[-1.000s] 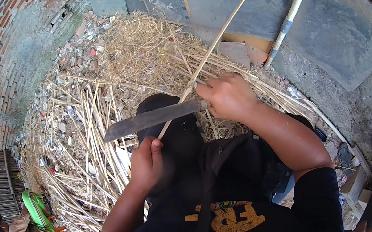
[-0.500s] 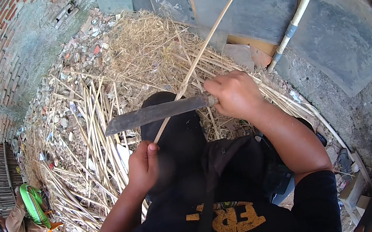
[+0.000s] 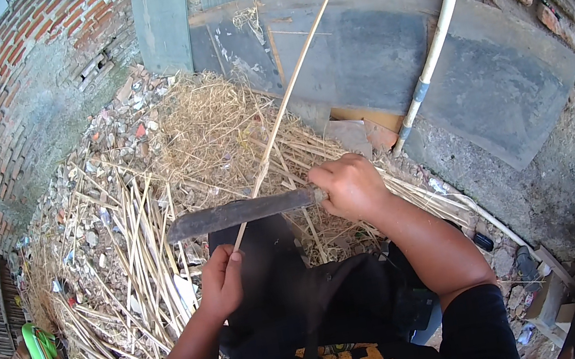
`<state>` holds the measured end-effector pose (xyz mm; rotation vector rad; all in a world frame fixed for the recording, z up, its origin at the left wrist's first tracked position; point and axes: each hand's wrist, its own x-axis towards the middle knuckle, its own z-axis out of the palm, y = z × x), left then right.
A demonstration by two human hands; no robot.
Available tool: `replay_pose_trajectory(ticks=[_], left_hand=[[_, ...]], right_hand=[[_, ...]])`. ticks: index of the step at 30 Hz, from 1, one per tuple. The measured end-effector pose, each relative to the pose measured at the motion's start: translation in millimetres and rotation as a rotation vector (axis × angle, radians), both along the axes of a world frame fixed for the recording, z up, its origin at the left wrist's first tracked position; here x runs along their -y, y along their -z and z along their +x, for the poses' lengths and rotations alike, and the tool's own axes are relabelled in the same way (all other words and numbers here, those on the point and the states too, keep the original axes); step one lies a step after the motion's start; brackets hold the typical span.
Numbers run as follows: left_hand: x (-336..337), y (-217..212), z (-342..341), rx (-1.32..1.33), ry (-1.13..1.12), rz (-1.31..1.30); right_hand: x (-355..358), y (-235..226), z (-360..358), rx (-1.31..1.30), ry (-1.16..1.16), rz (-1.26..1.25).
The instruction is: The person scrapes a bamboo strip using a blade, smoothing its surface while holding the strip against their leg for support.
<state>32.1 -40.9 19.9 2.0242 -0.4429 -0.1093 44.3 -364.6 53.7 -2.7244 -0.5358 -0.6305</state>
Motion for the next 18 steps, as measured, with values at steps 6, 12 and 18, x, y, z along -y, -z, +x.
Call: replay_pose_trajectory(ticks=[6, 12, 18], left_hand=[[19, -26, 25, -0.036, 0.082, 0.085], [32, -30, 36, 0.171, 0.094, 0.219], [28, -17, 27, 0.475, 0.004, 0.337]], right_hand=[[17, 6, -1, -0.069, 0.124, 0.090], [18, 2, -1, -0.081, 0.137, 0.093], [22, 0, -1, -0.124, 0.139, 0.067]])
